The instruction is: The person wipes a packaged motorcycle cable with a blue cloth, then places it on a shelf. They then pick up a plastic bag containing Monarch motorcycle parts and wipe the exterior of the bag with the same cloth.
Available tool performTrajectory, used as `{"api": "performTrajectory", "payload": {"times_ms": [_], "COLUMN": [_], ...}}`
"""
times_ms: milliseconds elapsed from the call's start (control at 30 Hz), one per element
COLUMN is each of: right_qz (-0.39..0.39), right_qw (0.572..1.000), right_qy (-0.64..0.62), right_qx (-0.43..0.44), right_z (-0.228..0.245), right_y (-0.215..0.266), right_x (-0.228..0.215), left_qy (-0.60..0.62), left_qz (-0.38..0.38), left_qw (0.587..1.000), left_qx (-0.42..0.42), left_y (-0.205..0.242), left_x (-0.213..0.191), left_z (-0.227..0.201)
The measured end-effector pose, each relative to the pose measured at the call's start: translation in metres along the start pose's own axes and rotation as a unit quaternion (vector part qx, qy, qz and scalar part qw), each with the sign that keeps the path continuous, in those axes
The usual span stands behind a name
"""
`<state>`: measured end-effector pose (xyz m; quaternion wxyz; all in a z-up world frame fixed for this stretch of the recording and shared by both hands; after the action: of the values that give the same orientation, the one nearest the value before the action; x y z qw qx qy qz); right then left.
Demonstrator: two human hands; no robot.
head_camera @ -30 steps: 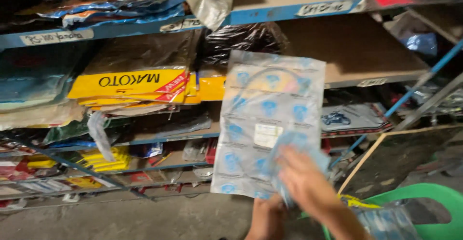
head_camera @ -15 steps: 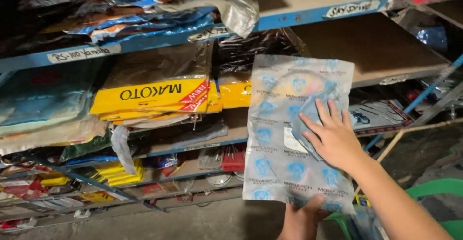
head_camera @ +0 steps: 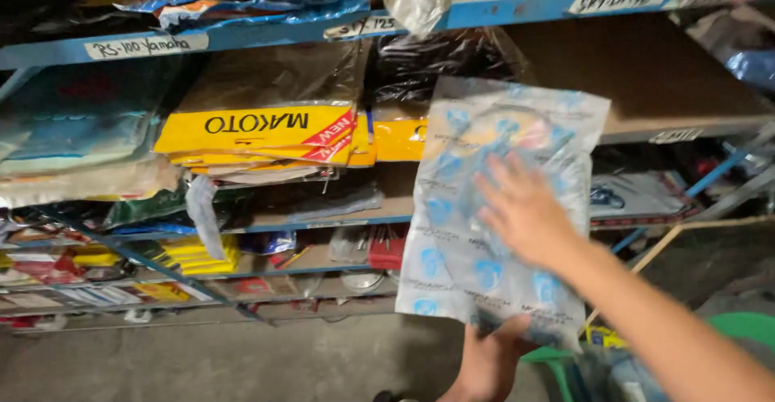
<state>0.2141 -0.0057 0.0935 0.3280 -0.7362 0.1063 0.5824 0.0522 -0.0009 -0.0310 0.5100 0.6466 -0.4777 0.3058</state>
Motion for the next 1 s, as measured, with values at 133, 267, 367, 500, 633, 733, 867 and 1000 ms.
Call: {"api": "performTrajectory", "payload": {"times_ms": [133, 267, 367, 500, 633, 733, 867, 1000], "right_qz": [0.049, 0.024, -0.078, -0.03, 0.111, 0.029, -0.002, 0.011], "right_qw": [0.974, 0.983, 0.994, 0.985, 0.945, 0.961, 1.0, 0.95], "right_qy": [-0.178, -0.144, -0.066, -0.148, -0.246, -0.223, -0.025, -0.287], "right_qx": [-0.128, -0.112, -0.027, -0.081, -0.183, -0.159, 0.0, -0.121], "right_z": [0.05, 0.014, -0.033, 0.018, 0.058, 0.033, -0.016, 0.075], "right_y": [0.028, 0.01, 0.007, 0.027, 0.05, 0.023, -0.01, 0.011], "right_x": [-0.008, -0.011, -0.013, -0.024, -0.018, -0.022, 0.008, -0.04], "left_qy": [-0.036, -0.082, -0.071, -0.063, -0.054, -0.054, -0.056, -0.111], "left_qz": [0.0, 0.019, 0.027, 0.013, -0.04, -0.009, 0.032, -0.005], "left_qw": [0.998, 0.995, 0.992, 0.992, 0.994, 0.993, 0.995, 0.993], "left_qx": [0.046, 0.06, 0.099, 0.111, 0.092, 0.104, 0.08, 0.048], "left_y": [0.001, 0.007, 0.019, 0.003, -0.005, 0.0, 0.016, 0.002], "left_x": [0.0, 0.003, 0.03, 0.01, -0.01, -0.002, 0.013, -0.017], "left_z": [-0.001, 0.003, -0.002, 0.009, 0.015, 0.015, 0.008, 0.008]}}
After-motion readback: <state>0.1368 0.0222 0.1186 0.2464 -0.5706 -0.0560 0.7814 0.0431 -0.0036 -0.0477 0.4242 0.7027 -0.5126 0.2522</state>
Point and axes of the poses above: each hand's wrist, its own y-axis away from the middle knuckle, its own x-axis out of the palm, z = x × y, the point moved 6 cm from there along -y, towards the middle knuckle
